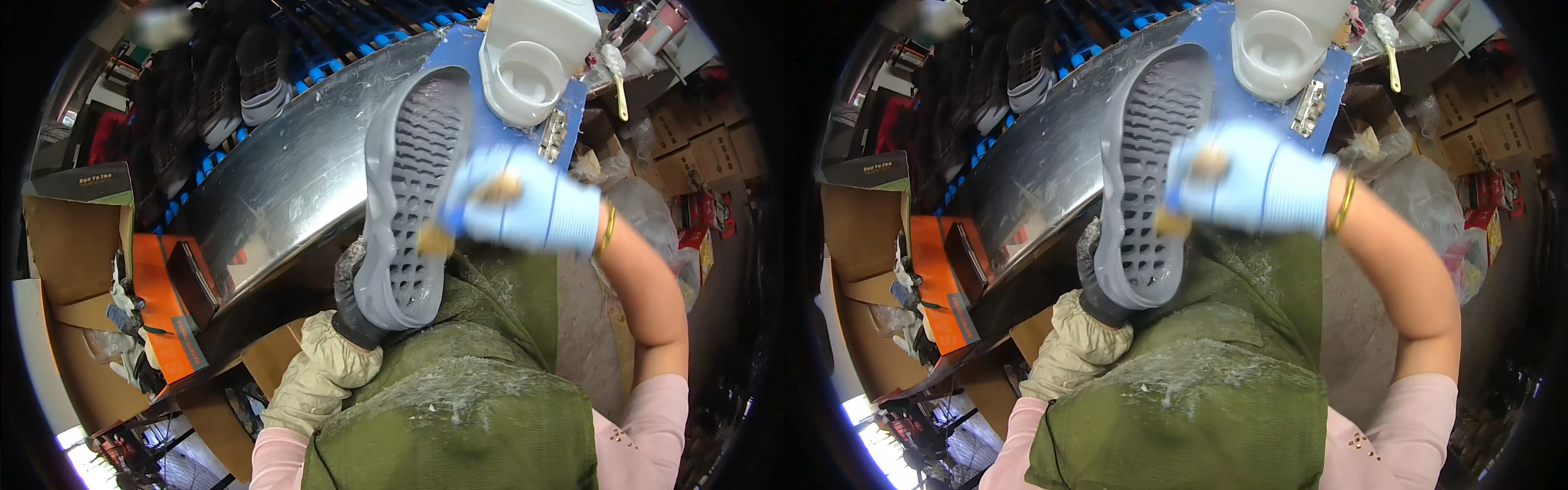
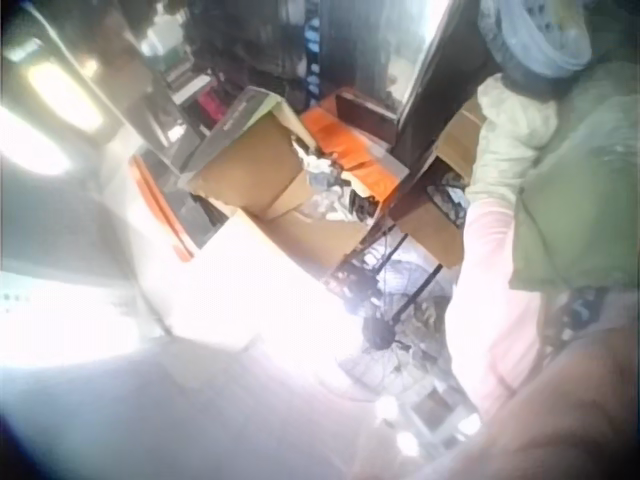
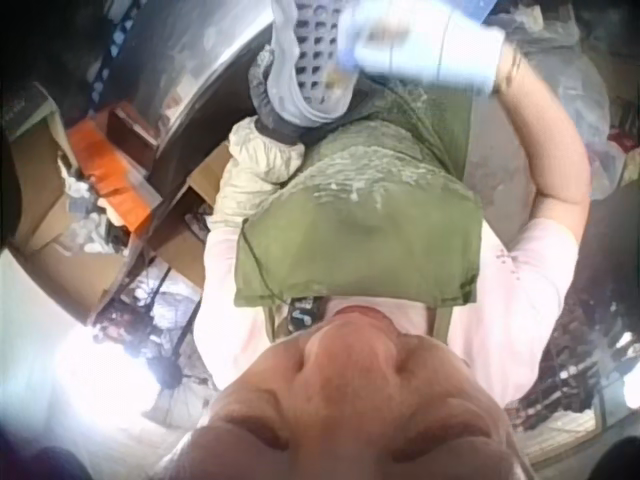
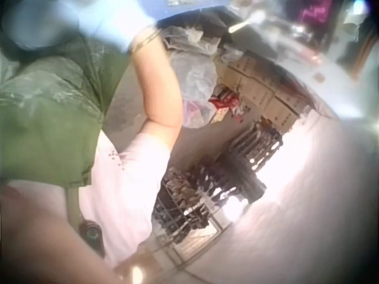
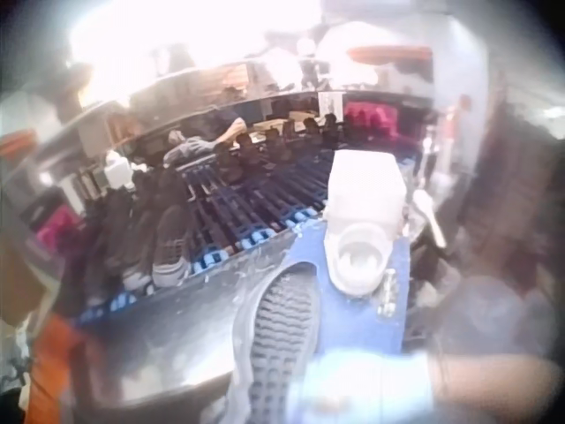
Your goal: The person holds a shoe sole and repeatedly brushes a white adhesive onto its textured surface. The person dips the brush into a small container to reload adhesive and continues applying it across the sole. The shoe is held in one hand while the other hand manipulates the brush.
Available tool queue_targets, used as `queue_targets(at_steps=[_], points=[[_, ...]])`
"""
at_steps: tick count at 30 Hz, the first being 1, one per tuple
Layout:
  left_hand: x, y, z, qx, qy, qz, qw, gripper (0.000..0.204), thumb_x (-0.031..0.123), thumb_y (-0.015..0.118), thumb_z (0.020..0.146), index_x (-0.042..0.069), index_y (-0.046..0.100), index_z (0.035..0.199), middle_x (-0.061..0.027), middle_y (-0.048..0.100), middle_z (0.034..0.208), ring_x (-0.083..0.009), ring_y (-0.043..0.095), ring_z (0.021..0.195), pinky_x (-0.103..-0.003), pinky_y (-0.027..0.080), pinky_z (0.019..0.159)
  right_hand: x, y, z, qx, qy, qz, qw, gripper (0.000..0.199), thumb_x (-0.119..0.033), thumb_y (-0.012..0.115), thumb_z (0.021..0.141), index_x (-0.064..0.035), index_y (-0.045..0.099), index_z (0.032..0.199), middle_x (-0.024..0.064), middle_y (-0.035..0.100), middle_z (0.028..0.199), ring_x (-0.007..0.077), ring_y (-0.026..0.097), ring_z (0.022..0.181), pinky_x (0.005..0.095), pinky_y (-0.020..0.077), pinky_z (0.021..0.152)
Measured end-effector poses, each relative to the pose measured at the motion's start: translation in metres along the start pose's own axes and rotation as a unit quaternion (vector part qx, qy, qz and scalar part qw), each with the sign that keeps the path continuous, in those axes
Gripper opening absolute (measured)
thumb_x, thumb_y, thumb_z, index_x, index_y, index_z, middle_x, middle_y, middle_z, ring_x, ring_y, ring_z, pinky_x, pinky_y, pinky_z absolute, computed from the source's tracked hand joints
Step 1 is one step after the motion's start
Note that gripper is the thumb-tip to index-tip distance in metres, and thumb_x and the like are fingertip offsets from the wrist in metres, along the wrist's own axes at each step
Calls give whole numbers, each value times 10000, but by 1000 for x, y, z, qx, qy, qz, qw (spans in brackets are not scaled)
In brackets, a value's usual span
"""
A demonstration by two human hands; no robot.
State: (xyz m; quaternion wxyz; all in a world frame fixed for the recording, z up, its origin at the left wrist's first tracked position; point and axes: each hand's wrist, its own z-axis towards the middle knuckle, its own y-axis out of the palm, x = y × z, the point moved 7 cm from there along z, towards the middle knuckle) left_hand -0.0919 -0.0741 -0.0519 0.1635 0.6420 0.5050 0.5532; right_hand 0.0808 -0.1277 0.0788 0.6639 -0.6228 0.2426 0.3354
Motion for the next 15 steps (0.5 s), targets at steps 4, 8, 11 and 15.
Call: queue_targets(at_steps=[4,8,11,15], points=[[5,20,-18,-38,7,-106,994,614,409,565,1045,28,409,1500,-181,636,1282,-280,682,1097,-439,612,903,32,-97,-11,238,65,-19,969,161,-194,685,987,-45,731,1026,32,724,1009,99,663,866,254,548,787],[4,38,-13,-61,-7,-199,978,650,438,624,1000,14,465,1466,-221,634,1300,-341,693,1087,-480,614,913,48,-145,-43,341,78,28,936,203,-207,679,996,-16,737,1035,23,721,988,94,656,829,247,543,790],[-3,34,8,-59,-54,-270,959,576,445,647,976,49,539,1381,-185,664,1233,-375,686,1059,-530,596,893,120,-122,-44,351,172,108,914,188,-204,717,956,-31,758,1015,27,734,877,103,674,769,246,532,725],[-12,24,6,-78,-46,-271,958,556,404,607,1003,58,503,1426,-179,647,1269,-357,673,1092,-506,574,946,67,-131,-78,443,100,111,884,237,-204,656,1001,-1,747,1084,61,746,921,106,682,763,237,549,716]])
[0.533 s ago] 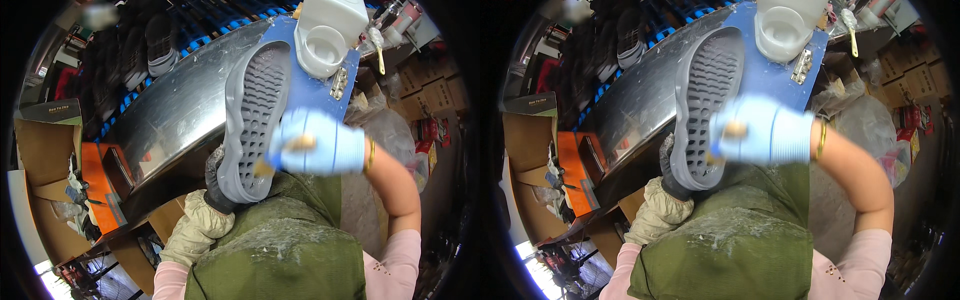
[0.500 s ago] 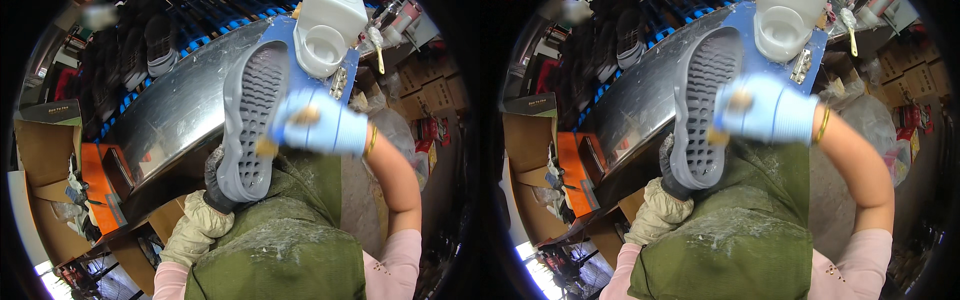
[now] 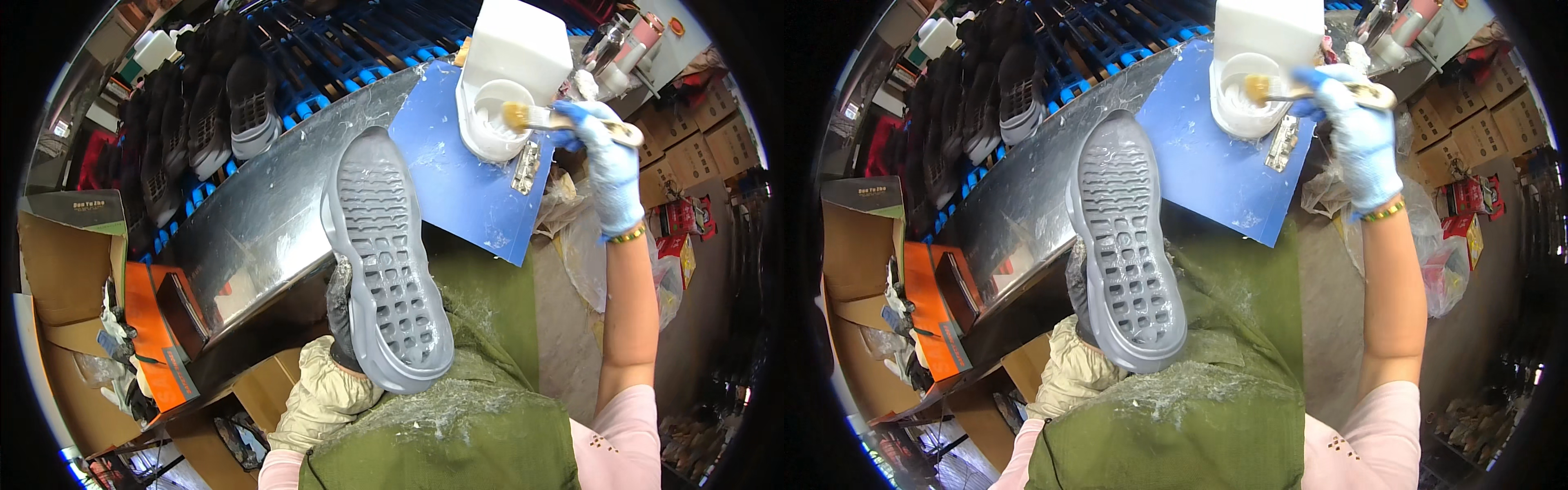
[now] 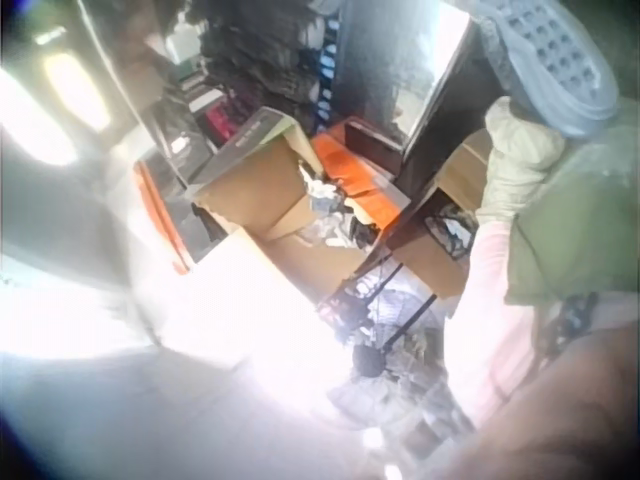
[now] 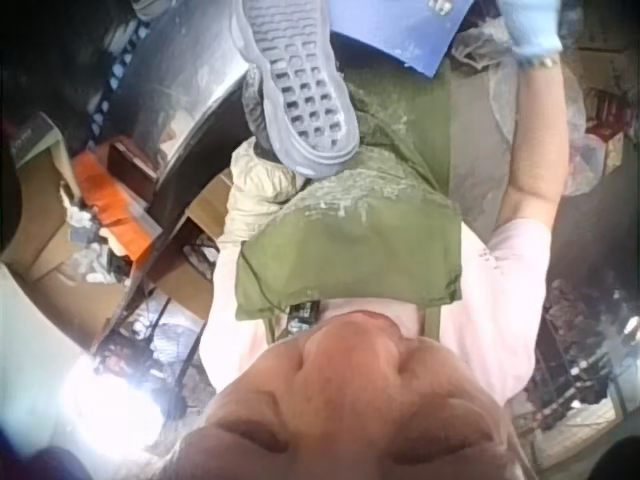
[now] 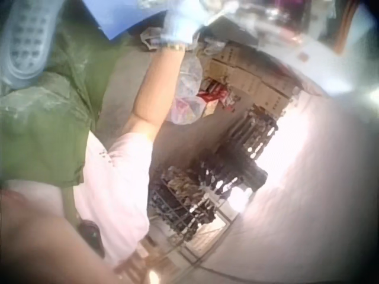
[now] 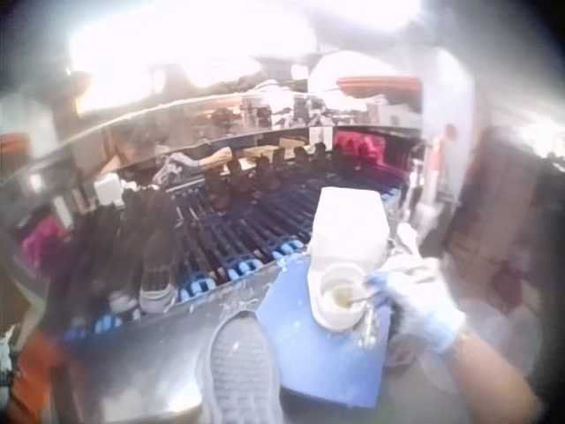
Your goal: The person holds a shoe sole and repeatedly brushes a white adhesive onto its textured surface. The person dips the brush into a small container to reload adhesive and continues applying it across the sole. The shoe is held in one hand while the other hand manipulates the brush.
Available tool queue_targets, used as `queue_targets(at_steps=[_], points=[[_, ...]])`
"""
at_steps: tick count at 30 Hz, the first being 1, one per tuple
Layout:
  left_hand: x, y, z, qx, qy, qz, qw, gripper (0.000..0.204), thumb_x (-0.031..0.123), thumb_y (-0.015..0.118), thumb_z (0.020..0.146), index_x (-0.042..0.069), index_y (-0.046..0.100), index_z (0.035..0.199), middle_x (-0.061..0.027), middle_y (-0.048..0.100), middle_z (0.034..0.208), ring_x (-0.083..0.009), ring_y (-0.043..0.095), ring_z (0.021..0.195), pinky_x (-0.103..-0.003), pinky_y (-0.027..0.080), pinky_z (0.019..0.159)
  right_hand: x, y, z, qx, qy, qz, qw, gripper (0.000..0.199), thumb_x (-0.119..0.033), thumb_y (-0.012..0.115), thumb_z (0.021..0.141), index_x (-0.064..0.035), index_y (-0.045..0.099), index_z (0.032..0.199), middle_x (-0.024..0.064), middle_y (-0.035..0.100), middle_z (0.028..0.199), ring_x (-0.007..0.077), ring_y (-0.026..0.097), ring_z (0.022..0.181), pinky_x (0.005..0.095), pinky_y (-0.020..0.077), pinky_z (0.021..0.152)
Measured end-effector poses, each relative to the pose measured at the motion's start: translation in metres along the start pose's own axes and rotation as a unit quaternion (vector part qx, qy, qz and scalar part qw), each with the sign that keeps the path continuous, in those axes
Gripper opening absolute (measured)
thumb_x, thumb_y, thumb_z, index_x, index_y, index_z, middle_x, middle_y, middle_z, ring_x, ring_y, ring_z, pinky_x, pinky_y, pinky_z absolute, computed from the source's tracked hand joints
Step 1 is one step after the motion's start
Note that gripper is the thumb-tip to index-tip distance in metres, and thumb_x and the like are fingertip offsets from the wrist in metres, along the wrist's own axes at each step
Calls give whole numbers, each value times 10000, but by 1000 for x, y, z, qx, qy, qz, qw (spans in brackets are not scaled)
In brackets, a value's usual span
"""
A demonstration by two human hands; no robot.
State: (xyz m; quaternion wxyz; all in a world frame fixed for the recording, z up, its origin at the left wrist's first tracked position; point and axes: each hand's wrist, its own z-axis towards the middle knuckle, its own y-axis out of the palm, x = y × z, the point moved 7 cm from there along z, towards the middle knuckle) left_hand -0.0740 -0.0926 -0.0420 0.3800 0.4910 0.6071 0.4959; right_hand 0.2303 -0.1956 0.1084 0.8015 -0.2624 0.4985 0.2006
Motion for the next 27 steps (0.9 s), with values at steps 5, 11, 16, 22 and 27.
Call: queue_targets(at_steps=[5,11,16,22,27], points=[[-18,-42,-2,-11,-2,11,1000,538,352,557,1037,69,457,1483,-172,625,1314,-333,658,1132,-478,546,1011,65,43,-57,-73,227,321,917,323,-194,653,968,79,688,1137,188,725,1084,226,698,856,337,578,776],[-53,-60,6,22,16,10,1000,512,349,394,1118,113,317,1566,-105,516,1417,-187,560,1233,-349,463,1109,-18,157,-62,-160,-143,-77,974,182,-167,683,912,-100,710,1079,63,716,1018,207,642,922,349,508,824],[-62,-83,16,-76,24,-57,995,520,395,447,1097,122,386,1535,-100,529,1439,-229,555,1284,-425,453,1135,-57,136,-122,-269,-227,-224,909,250,-35,767,779,-145,727,1000,40,696,881,266,630,807,396,487,761],[-56,-55,-1,-98,-48,-117,987,567,469,483,1073,89,426,1490,-140,552,1399,-288,570,1286,-492,501,1088,7,130,-52,-256,182,42,948,78,-115,664,949,-49,702,963,-4,705,875,71,635,762,235,523,697],[-31,-84,6,90,188,-87,974,605,482,520,1054,39,445,1458,-196,600,1310,-314,639,1165,-482,586,955,-26,152,-27,-135,-46,38,989,134,-89,679,915,-66,730,1037,29,708,848,128,656,792,278,533,721]])
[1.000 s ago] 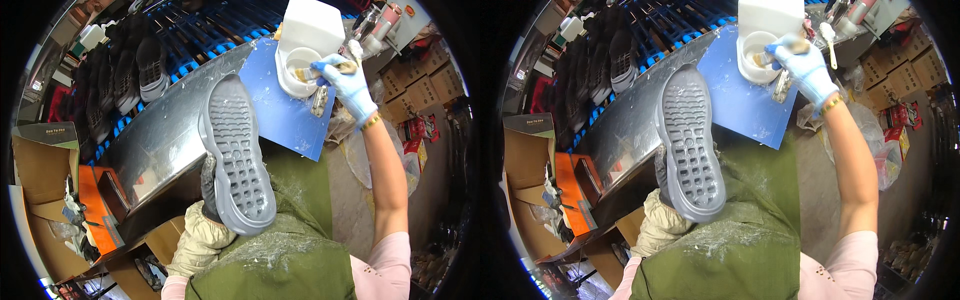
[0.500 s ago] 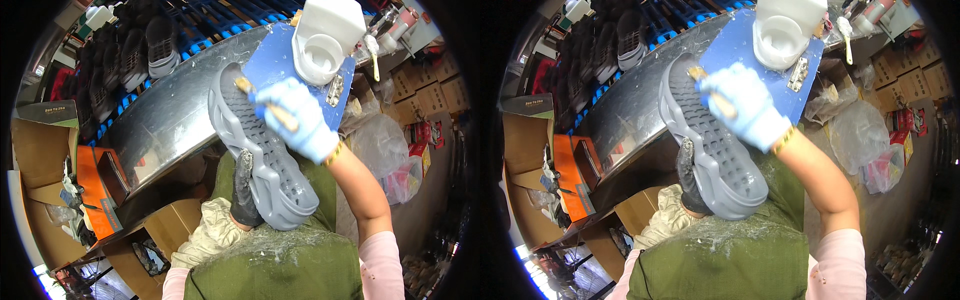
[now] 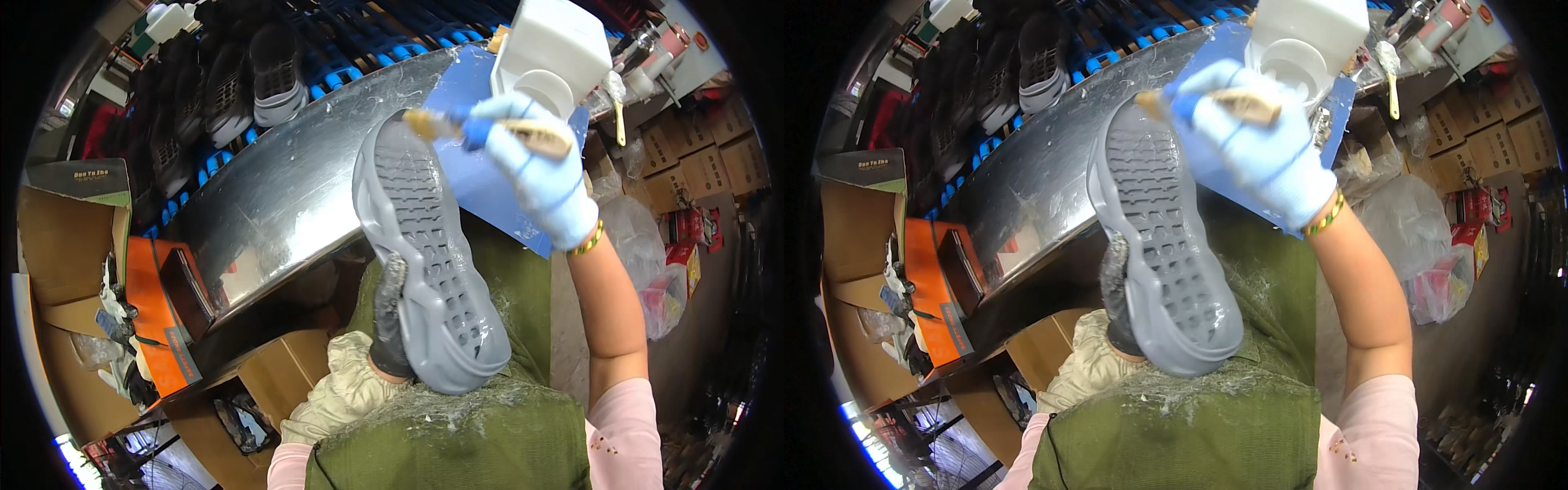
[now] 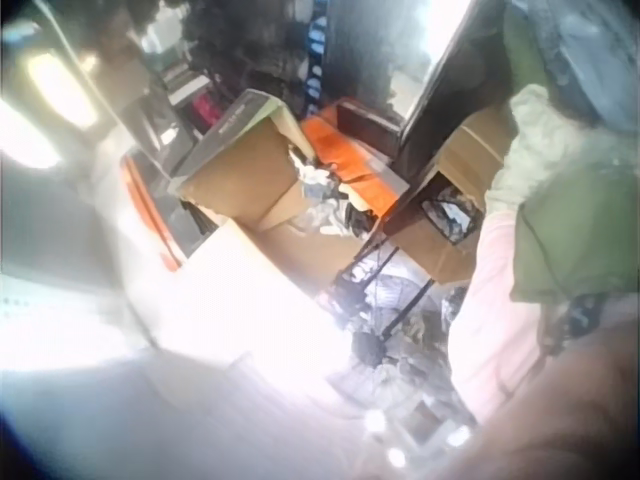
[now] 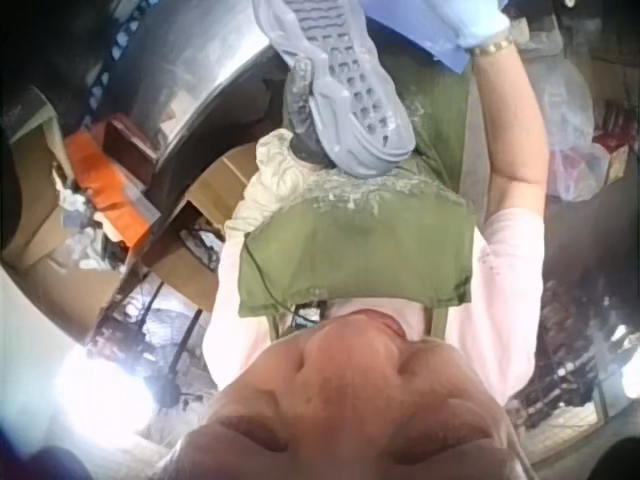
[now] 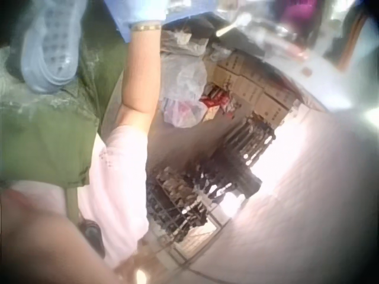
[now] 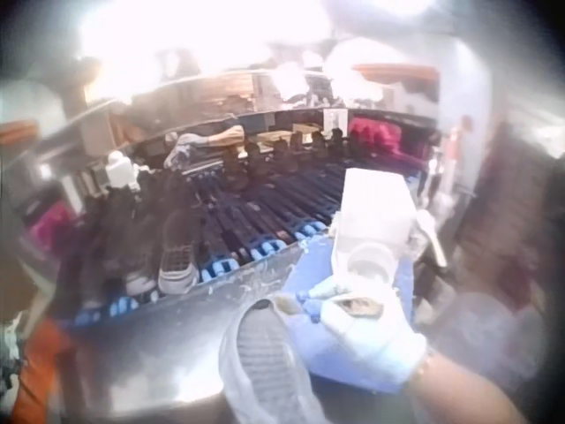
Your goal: The person holds a shoe sole and repeatedly brushes a white adhesive onto its textured surface. The person dips the brush into a small container to reload adhesive and continues applying it across the sole. The shoe is held in one hand while the other hand manipulates the brush.
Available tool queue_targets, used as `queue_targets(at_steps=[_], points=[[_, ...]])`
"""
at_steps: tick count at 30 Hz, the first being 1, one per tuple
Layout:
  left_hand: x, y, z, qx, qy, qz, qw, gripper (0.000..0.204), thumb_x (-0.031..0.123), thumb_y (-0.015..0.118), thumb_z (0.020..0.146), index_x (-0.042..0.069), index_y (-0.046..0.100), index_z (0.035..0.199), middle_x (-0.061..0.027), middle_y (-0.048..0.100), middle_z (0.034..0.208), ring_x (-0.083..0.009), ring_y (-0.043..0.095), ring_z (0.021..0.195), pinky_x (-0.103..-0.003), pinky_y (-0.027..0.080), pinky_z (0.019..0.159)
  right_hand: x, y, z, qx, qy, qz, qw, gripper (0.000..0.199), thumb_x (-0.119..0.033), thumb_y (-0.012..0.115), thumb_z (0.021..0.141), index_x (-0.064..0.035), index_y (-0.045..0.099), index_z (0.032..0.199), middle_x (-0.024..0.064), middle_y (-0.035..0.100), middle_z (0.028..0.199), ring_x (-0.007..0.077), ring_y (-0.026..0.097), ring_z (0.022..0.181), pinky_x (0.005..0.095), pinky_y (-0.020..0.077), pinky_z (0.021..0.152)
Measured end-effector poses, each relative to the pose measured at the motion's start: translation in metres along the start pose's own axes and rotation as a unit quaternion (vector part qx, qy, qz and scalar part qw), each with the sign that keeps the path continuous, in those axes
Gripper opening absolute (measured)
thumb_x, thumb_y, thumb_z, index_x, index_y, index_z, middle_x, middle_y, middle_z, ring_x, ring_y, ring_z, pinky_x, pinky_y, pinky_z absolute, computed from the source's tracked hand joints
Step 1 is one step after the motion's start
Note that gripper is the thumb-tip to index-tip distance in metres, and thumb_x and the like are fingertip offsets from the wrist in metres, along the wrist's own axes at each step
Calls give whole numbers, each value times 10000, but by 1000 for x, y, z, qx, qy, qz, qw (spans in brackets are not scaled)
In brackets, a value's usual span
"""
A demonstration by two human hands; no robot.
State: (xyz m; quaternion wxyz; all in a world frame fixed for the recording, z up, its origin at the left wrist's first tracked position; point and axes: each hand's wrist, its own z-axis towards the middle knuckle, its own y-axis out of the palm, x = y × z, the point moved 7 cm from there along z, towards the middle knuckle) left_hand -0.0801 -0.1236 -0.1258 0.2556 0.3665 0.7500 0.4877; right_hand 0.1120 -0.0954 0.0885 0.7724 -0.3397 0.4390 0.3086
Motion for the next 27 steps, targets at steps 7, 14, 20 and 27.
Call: queue_targets(at_steps=[7,14,20,27], points=[[51,33,-13,-37,-72,83,993,584,457,530,1056,33,463,1453,-195,620,1291,-296,672,1102,-446,610,906,-6,28,0,-75,-207,-326,920,123,-167,717,832,-162,739,952,37,703,865,269,624,866,395,499,814],[75,40,-21,-59,-120,119,984,576,452,521,1060,39,459,1457,-189,614,1300,-285,666,1105,-435,604,912,23,6,45,-36,-118,-161,979,94,-116,718,866,-132,739,956,33,724,984,234,669,866,358,550,779],[80,43,-26,-59,-128,126,982,570,448,514,1064,44,456,1461,-183,609,1307,-274,660,1107,-425,600,918,18,32,34,-145,-120,-261,947,161,-73,698,898,-63,738,1053,60,719,971,202,668,923,332,538,858],[74,61,-21,-83,-145,180,969,562,444,505,1068,50,452,1465,-177,604,1315,-263,654,1110,-414,594,924,25,34,14,-196,89,-65,974,163,-174,685,975,-23,726,1021,35,757,957,68,677,842,253,558,768]])
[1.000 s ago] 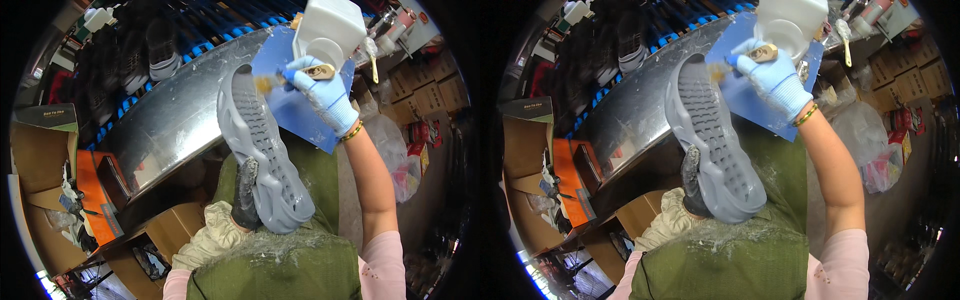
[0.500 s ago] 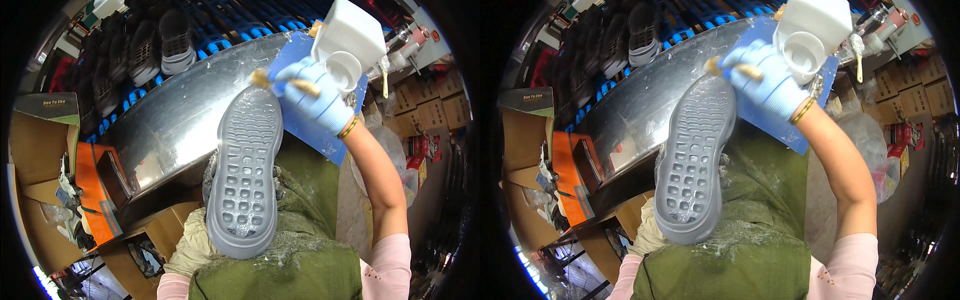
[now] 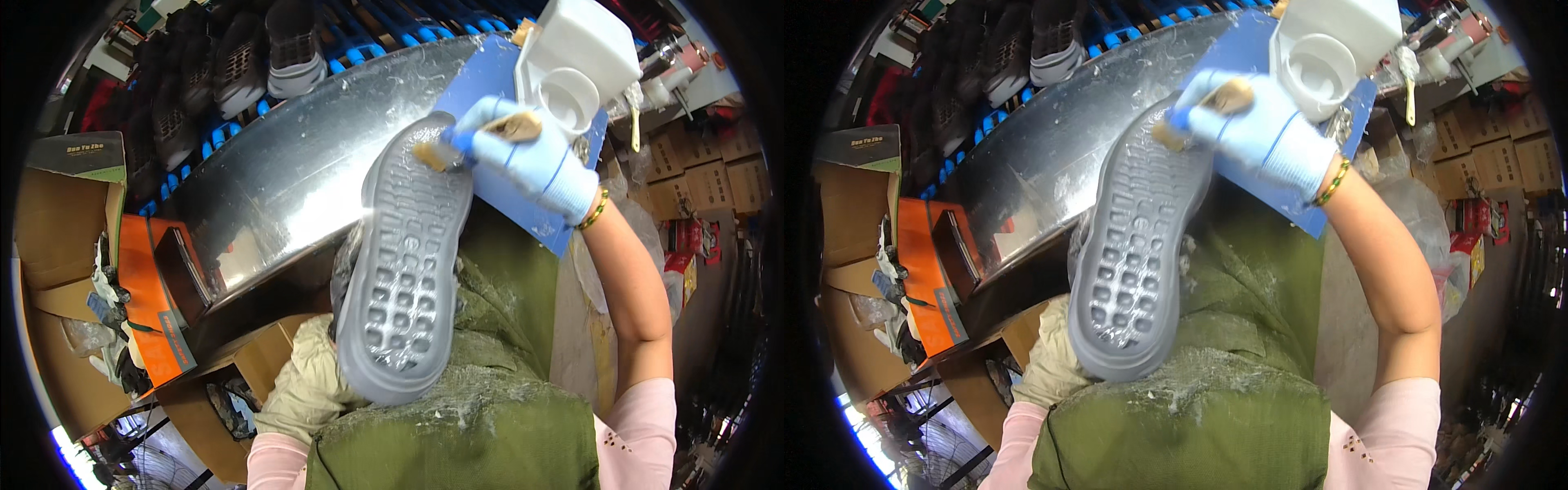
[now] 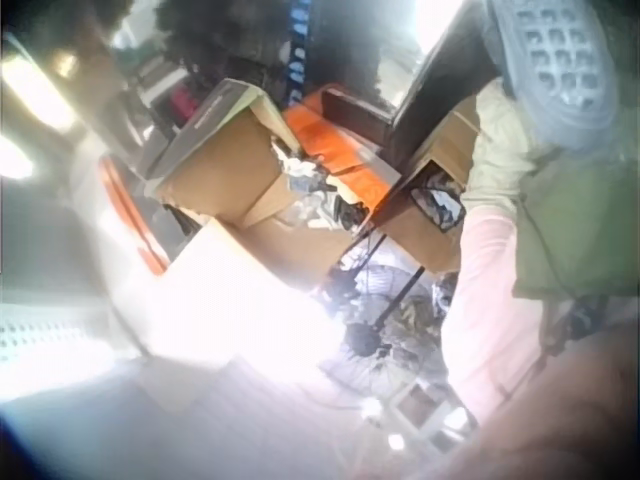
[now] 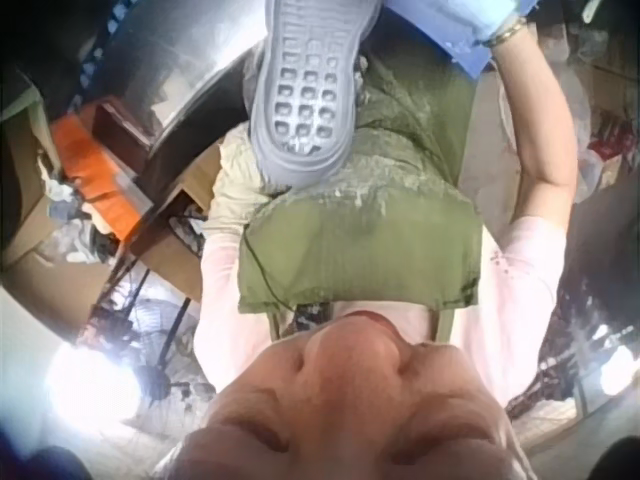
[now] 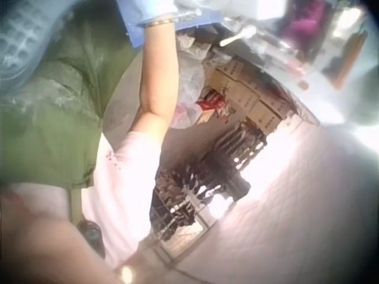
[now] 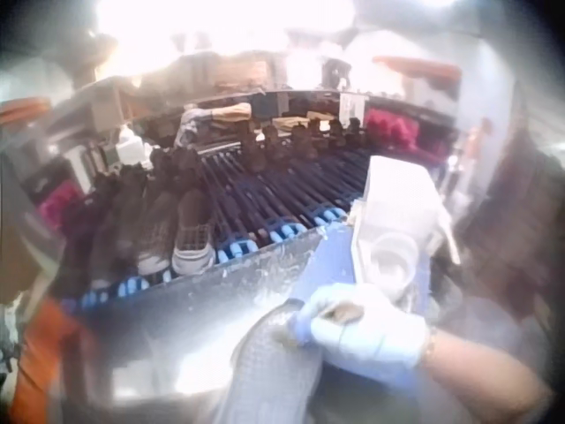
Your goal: The person holds a shoe sole and repeatedly brushes a white adhesive onto its textured surface. The person dips the brush into a small container to reload adhesive and continues applying it across the sole. The shoe is held in one hand while the other hand manipulates the brush.
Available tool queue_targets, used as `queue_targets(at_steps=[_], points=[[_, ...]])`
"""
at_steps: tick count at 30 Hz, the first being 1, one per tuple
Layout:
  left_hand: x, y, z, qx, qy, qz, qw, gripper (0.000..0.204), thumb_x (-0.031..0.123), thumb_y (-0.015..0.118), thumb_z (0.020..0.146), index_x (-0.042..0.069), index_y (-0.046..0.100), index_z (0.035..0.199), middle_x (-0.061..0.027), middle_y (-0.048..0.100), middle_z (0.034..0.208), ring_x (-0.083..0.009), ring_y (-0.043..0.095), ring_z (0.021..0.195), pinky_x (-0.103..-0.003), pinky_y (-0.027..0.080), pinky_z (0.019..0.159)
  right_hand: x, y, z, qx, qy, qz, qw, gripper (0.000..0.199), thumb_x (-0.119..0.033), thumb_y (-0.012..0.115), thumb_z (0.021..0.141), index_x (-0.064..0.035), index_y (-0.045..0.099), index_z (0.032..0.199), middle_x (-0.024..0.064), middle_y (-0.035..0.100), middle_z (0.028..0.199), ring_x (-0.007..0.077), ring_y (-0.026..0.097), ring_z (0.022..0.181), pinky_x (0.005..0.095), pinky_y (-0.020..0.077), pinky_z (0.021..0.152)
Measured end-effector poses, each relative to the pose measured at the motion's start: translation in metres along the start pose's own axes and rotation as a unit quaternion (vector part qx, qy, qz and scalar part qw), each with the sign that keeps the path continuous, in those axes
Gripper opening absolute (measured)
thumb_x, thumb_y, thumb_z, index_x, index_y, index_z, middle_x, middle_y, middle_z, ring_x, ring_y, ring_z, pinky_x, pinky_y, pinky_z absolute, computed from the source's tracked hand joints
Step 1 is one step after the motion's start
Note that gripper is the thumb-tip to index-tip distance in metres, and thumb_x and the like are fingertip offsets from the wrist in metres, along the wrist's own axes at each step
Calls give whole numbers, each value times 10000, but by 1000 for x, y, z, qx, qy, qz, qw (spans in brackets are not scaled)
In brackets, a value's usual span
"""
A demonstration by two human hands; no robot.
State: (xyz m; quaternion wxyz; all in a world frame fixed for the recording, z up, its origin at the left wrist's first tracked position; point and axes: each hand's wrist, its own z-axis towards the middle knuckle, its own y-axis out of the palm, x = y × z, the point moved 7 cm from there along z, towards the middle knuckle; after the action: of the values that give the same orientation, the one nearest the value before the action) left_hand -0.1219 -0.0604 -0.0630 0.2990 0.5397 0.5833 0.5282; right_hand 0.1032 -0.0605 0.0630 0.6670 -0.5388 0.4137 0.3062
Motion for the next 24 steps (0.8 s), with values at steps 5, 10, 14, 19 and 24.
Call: queue_targets(at_steps=[5,10,14,19,24], points=[[4,19,14,-18,-5,63,998,556,441,499,1071,54,449,1468,-173,600,1321,-254,650,1111,-406,590,929,-85,37,-80,-180,-178,30,967,116,-188,716,936,-76,743,923,41,729,831,134,676,743,301,563,706],[0,33,19,-27,-10,94,995,551,437,493,1074,58,446,1471,-168,595,1327,-246,646,1113,-398,586,933,-23,-10,-72,18,140,62,988,105,-143,691,927,-52,734,959,26,737,863,52,666,790,229,549,706],[1,35,18,-21,5,107,994,547,435,488,1077,62,444,1474,-165,592,1332,-239,642,1115,-391,583,937,-57,-3,-100,79,-3,83,993,89,-58,660,921,3,719,946,36,735,890,98,666,774,249,554,698],[-4,36,20,0,16,96,995,541,431,482,1080,66,441,1477,-160,588,1338,-230,638,1117,-383,579,941,-16,9,-132,217,94,163,958,129,-117,717,941,0,707,994,45,730,864,86,666,755,247,546,664],[-2,15,21,-12,30,15,999,648,537,574,1000,105,451,1466,-162,581,1347,-324,595,1212,-497,530,1033,-2,31,-138,167,167,243,941,126,-133,721,945,-12,687,943,65,740,854,52,650,704,225,531,611]])
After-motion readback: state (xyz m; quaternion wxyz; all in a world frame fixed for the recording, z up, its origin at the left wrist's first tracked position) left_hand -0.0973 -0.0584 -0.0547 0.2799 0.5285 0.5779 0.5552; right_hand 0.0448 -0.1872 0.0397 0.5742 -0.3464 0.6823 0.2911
